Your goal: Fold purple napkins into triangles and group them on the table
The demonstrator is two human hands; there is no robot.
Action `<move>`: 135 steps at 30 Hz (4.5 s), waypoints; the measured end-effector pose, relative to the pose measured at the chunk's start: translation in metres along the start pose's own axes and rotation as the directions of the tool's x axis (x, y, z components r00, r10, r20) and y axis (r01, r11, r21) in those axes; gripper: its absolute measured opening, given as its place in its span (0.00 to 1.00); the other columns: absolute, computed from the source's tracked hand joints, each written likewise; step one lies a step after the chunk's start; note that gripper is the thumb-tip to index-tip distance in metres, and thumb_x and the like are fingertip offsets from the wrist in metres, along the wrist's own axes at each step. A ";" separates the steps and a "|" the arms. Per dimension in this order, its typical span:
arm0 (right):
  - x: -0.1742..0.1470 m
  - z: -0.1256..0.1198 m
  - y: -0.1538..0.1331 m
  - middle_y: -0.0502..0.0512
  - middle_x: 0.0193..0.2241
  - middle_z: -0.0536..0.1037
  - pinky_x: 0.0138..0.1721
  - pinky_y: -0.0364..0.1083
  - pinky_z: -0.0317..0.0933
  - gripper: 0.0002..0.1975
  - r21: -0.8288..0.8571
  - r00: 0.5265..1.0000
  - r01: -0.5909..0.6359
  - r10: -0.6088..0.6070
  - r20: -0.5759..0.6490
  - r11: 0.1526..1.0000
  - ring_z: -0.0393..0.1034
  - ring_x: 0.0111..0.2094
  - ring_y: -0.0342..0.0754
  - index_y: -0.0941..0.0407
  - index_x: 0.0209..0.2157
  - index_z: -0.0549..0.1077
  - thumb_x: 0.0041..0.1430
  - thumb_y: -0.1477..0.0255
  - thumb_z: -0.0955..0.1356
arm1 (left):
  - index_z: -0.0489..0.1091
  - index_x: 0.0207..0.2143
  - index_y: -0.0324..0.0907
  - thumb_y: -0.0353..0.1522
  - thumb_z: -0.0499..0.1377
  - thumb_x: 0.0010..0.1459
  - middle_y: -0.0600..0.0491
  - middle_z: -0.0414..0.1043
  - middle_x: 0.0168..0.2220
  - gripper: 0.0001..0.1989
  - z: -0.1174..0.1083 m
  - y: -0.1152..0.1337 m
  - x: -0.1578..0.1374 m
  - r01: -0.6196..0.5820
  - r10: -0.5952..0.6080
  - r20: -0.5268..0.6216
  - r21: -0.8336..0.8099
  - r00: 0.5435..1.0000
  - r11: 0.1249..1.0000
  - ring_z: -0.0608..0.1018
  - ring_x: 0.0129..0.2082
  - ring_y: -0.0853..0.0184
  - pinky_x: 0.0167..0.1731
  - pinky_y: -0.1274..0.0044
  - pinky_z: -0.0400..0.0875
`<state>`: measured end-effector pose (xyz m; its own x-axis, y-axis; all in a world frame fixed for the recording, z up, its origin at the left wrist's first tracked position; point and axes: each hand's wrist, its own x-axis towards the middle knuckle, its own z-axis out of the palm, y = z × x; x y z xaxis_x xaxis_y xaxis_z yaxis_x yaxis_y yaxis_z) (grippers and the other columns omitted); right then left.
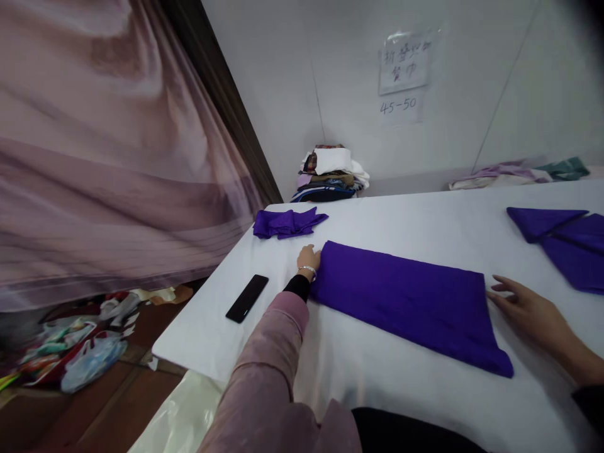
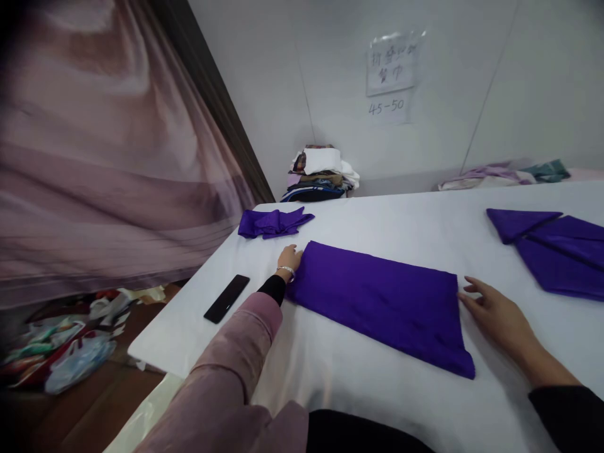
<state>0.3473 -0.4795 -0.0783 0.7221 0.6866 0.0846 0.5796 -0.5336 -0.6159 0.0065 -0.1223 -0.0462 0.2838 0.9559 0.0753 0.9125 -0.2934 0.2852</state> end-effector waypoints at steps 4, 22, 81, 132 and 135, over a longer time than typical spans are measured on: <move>-0.028 0.003 -0.006 0.54 0.28 0.76 0.28 0.52 0.64 0.28 0.009 0.998 0.028 -0.028 0.052 1.000 0.71 0.25 0.55 0.51 0.42 0.69 0.44 0.48 0.62 | 0.68 0.48 0.41 0.41 0.55 0.57 0.46 0.73 0.45 0.19 -0.003 -0.007 -0.013 0.054 -0.054 0.079 0.001 0.995 0.999 0.75 0.45 0.61 0.42 0.75 0.67; -0.014 0.019 -0.034 0.59 0.43 0.76 0.43 0.50 0.63 0.18 -0.270 0.942 0.324 -0.281 0.186 0.907 0.71 0.43 0.54 0.55 0.46 0.72 0.57 0.71 0.59 | 0.69 0.32 0.43 0.44 0.52 0.58 0.47 0.75 0.32 0.15 -0.025 -0.053 -0.099 0.010 -0.022 0.174 0.071 0.984 0.997 0.77 0.35 0.58 0.30 0.74 0.64; -0.138 0.089 -0.140 0.63 0.63 0.53 0.60 0.64 0.38 0.36 -0.020 0.598 0.753 -0.670 0.440 0.658 0.42 0.64 0.57 0.57 0.63 0.52 0.60 0.51 0.59 | 0.53 0.61 0.41 0.46 0.51 0.60 0.43 0.47 0.64 0.31 0.010 0.015 -0.199 -0.673 0.664 0.210 -0.039 0.717 0.739 0.49 0.64 0.55 0.60 0.55 0.45; -0.070 0.147 -0.133 0.64 0.59 0.62 0.57 0.62 0.49 0.32 -0.142 0.593 0.802 -0.749 0.295 0.580 0.52 0.61 0.58 0.57 0.61 0.57 0.61 0.54 0.54 | 0.48 0.63 0.40 0.48 0.38 0.62 0.46 0.42 0.66 0.32 0.027 0.052 -0.173 -0.536 0.522 0.225 0.003 0.823 0.844 0.43 0.65 0.57 0.61 0.55 0.40; -0.061 0.142 -0.092 0.64 0.59 0.61 0.57 0.64 0.47 0.35 -0.186 0.600 0.800 -0.755 0.263 0.571 0.52 0.61 0.60 0.56 0.61 0.58 0.58 0.50 0.54 | 0.45 0.64 0.41 0.52 0.35 0.61 0.47 0.40 0.66 0.35 0.029 0.046 -0.174 -0.526 0.507 0.243 0.019 0.827 0.850 0.41 0.65 0.57 0.61 0.54 0.38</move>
<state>0.1962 -0.4023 -0.1386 -0.1039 0.9451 0.3098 0.9786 0.1528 -0.1379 0.0075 -0.3020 -0.0744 0.7687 0.6391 -0.0257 0.6319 -0.7526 0.1851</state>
